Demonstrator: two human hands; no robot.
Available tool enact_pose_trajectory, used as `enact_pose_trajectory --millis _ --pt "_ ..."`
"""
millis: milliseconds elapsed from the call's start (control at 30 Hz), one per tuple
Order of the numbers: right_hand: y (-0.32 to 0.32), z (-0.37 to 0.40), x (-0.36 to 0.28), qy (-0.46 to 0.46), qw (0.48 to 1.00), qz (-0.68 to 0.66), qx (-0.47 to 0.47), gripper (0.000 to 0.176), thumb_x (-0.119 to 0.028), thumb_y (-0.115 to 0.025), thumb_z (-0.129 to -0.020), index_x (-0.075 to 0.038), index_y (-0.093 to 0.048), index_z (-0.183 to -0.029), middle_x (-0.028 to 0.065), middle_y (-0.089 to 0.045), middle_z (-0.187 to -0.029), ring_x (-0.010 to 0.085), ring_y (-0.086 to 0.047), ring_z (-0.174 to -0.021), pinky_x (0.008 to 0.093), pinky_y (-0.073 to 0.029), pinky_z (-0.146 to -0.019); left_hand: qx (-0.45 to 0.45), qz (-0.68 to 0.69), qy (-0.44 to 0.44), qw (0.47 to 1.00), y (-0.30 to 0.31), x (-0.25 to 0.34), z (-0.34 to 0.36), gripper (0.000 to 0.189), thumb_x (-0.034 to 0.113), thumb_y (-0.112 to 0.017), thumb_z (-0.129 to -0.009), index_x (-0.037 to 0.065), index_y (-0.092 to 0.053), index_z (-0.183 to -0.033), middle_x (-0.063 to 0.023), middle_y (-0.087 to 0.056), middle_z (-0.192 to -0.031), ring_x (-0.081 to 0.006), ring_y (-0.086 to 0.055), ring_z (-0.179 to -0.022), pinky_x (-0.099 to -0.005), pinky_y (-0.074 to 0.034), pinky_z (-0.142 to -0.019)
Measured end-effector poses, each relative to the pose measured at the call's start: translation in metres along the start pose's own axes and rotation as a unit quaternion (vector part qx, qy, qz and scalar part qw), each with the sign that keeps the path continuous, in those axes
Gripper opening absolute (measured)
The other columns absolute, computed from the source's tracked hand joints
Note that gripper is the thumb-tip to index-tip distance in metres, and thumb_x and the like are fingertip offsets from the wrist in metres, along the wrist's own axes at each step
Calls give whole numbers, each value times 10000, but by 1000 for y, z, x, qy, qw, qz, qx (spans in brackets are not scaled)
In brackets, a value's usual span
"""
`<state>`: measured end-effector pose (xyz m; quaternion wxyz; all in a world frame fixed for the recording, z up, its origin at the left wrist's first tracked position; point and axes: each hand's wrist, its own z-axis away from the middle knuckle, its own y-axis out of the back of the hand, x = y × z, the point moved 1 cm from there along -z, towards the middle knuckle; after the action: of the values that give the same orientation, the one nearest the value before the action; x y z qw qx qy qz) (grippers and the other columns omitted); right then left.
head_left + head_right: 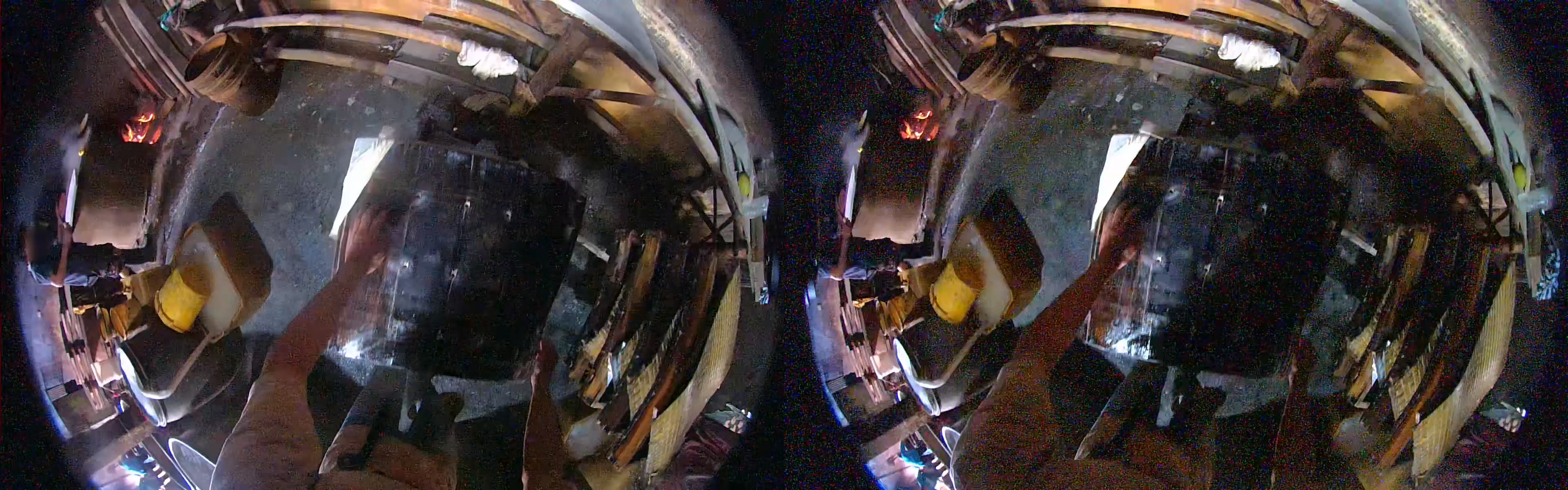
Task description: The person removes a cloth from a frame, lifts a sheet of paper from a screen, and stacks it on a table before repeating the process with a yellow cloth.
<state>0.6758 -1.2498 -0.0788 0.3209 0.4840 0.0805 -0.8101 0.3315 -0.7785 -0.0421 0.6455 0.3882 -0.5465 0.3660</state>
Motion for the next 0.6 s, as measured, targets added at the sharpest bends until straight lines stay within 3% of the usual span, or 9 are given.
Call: enact_pose_trajectory --millis 67,133,167,267,367,400,467,500,600 --pt "-19 -30 -10 -34 984 -165 -59 354 -280 -330 -907 -130 -268 -1222 58 -360 -1154 235 -386 -1048 373 -314 -890 -12 -447 -137 884 -9 33 -60 570 237 -584 -763 92 -346 -1259 -140 -391 -1256 -328 -374 -1137 -398 -293 -973" --pt "-32 -55 -17 -72 914 -367 -160 377 -282 -309 -913 -139 -234 -1254 58 -337 -1201 239 -368 -1087 378 -300 -914 42 -239 -136 961 5 -4 -128 691 313 -645 -725 71 -305 -1275 -153 -429 -1215 -325 -412 -1105 -370 -339 -933" --pt "-33 -63 -18 -95 856 -459 -219 389 -283 -298 -916 -143 -217 -1270 58 -325 -1225 242 -359 -1106 381 -293 -926 96 -312 -193 925 10 -7 -151 736 359 -656 -718 62 -288 -1281 -154 -437 -1209 -312 -430 -1092 -364 -353 -915" --pt "-29 -73 -20 -158 684 -613 -363 425 -286 -267 -926 -157 -165 -1318 57 -290 -1296 248 -333 -1165 389 -271 -963 24 -315 96 944 36 15 -174 750 494 -658 -689 69 -361 -1232 -102 -558 -1068 -215 -541 -951 -331 -417 -802" --pt "-24 -79 -18 -192 571 -667 -439 463 -289 -236 -935 -170 -113 -1366 57 -255 -1367 255 -306 -1224 398 -250 -999 -21 -11 196 980 65 -58 -147 476 413 -599 -764 68 -542 -1088 -45 -590 -978 -181 -528 -928 -336 -366 -875" --pt "-25 -82 -14 -212 520 -692 -453 476 -290 -225 -938 -174 -96 -1382 57 -243 -1391 257 -298 -1243 400 -243 -1011 -70 -201 277 937 93 -125 -133 612 519 -543 -769 33 -492 -1138 -154 -562 -1026 -247 -539 -965 -346 -418 -808" --pt "-35 -91 -13 -304 333 -777 -439 473 -306 -178 -940 -178 -78 -1384 100 -263 -1377 245 -322 -1231 396 -259 -995 -23 -210 384 899 61 -26 -58 683 567 -506 -764 44 -450 -1200 -188 -487 -1147 -289 -447 -1098 -420 -365 -885" --pt "-41 -95 -14 -350 238 -800 -425 472 -314 -154 -941 -180 -69 -1385 122 -273 -1370 239 -334 -1225 394 -267 -987 11 -85 322 943 60 -23 -23 778 617 -526 -715 55 -415 -1243 -168 -496 -1150 -286 -463 -1081 -404 -377 -860" --pt "-63 -91 -36 -268 223 -728 -590 493 -366 -169 -927 -230 -36 -1382 140 -310 -1345 263 -374 -1194 420 -281 -966 1 -73 363 929 62 -22 9 775 595 -545 -714 65 -393 -1259 -165 -443 -1209 -292 -397 -1139 -440 -347 -888"
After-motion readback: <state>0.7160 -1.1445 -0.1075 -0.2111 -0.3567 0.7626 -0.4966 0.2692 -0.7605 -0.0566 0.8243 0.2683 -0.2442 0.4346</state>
